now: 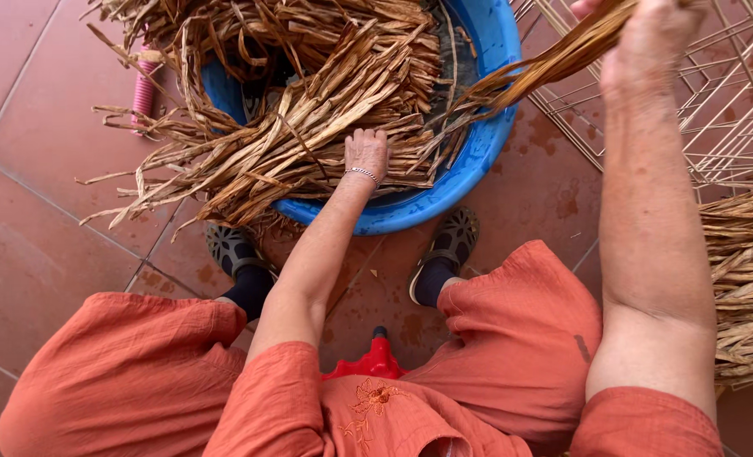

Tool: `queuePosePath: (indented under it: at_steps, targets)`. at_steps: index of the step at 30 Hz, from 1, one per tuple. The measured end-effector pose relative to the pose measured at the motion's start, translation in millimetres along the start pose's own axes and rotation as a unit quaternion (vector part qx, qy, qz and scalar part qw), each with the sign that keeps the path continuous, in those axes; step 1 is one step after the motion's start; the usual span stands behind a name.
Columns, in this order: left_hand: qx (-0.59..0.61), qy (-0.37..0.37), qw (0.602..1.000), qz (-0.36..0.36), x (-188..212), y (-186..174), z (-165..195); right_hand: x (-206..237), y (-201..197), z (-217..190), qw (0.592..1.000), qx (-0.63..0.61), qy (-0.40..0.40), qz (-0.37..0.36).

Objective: The person sits on a small red stool and repeatedly picks up dried leaves from a blue basin, strips them by hand, and places the processed material into a wire basket. The person handles the leaves one at a time throughout the clip.

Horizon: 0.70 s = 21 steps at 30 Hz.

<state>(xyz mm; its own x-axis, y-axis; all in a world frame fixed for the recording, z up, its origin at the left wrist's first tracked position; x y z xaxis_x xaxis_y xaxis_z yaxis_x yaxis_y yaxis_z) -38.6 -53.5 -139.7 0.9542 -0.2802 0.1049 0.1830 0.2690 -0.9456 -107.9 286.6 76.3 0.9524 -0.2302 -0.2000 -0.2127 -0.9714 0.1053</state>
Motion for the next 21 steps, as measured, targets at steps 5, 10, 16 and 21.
queuePosePath:
  at_steps: [5,10,16,21]
  targets:
    - [0.188,-0.044,0.980,0.035,-10,-11,2,18,45,-4,0.996,0.004,0.039,-0.077]
    - [0.552,-0.021,0.829,0.089,-13,-59,23,36,91,-3,0.961,0.114,0.204,-0.145]
    - [0.689,-0.002,0.724,0.041,-18,-100,68,44,129,-15,0.973,0.055,0.177,-0.140]
    - [0.645,0.059,0.758,0.078,-34,-147,89,41,142,-36,0.988,0.029,0.100,-0.116]
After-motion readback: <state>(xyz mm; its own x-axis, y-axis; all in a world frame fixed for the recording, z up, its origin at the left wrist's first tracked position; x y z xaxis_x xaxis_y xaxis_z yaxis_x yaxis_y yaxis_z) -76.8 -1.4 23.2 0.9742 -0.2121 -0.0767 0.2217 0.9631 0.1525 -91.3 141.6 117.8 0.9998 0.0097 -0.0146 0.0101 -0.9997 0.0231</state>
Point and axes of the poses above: each hand's wrist, its own x-axis away from the middle knuckle, its own y-axis out of the palm, z = x × y, the point moved 2 cm from there along -x, towards the middle knuckle, and after that the axes turned 4 degrees about -z, right-handed, at the moved point
